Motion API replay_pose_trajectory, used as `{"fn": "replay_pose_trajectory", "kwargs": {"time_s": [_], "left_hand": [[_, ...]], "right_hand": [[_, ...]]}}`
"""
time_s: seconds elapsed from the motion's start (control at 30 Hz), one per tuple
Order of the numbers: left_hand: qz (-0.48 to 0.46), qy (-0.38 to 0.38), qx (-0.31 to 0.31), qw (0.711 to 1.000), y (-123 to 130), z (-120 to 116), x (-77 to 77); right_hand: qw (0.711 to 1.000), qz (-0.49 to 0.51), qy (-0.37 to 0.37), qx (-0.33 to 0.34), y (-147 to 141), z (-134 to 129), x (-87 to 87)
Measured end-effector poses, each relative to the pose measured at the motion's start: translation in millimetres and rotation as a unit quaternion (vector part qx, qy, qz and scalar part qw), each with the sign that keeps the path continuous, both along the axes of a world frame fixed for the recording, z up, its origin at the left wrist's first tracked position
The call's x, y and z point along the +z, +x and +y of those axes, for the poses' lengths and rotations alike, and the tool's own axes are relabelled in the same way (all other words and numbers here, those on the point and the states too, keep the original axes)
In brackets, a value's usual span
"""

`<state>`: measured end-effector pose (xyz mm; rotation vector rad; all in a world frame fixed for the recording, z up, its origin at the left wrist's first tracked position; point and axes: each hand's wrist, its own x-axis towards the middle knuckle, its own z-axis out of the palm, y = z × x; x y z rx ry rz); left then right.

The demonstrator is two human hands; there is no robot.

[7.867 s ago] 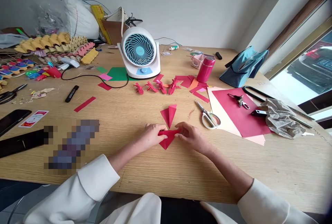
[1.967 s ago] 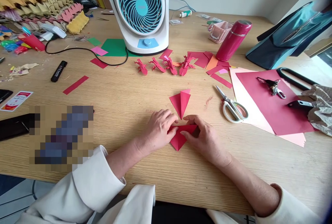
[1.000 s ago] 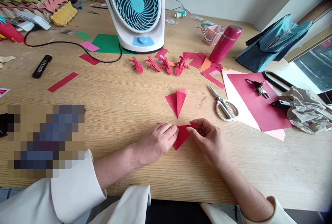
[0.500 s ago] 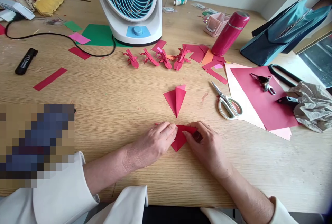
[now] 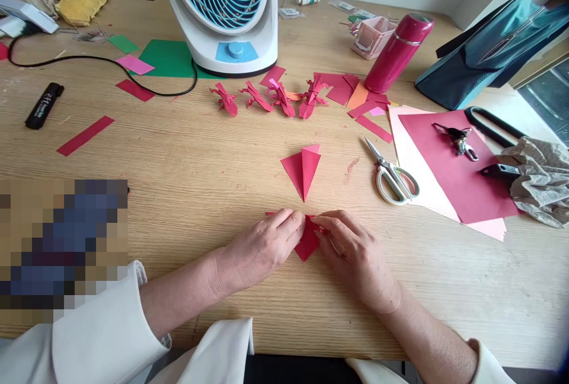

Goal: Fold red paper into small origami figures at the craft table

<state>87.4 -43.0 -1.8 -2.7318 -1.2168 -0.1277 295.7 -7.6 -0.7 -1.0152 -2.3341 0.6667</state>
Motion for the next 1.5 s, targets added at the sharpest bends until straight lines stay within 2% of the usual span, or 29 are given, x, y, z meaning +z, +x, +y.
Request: {"fn": "replay_pose_trajectory", "kwargs": {"time_s": [0.17,0.37,0.67,1.0,1.5], "left_hand": [[-0.015,-0.009,0.016,1.000,0.2,1.9,1.0],[-0.053,-0.039,0.008,0.998,-0.5,6.0,1.8],[-0.085,-0.025,-0.001,0.996,-2.2,8.1,-2.9],[-0.111,-0.012,-0.035,0.993,-5.3,10.5,-3.6],[-0.106,-0.024,-0.024,0.994,-3.9,10.6,-3.0]], "right_hand": [[0.999,-0.007,0.001,0.047,3.2,-0.4,0.1],[0.994,-0.045,0.031,0.095,4.9,2.4,4.6],[0.982,-0.084,0.064,0.156,14.7,8.5,8.0],[0.977,-0.040,0.019,0.208,24.0,18.5,10.0],[0.981,-0.001,-0.030,0.192,23.0,18.4,6.6]]}}
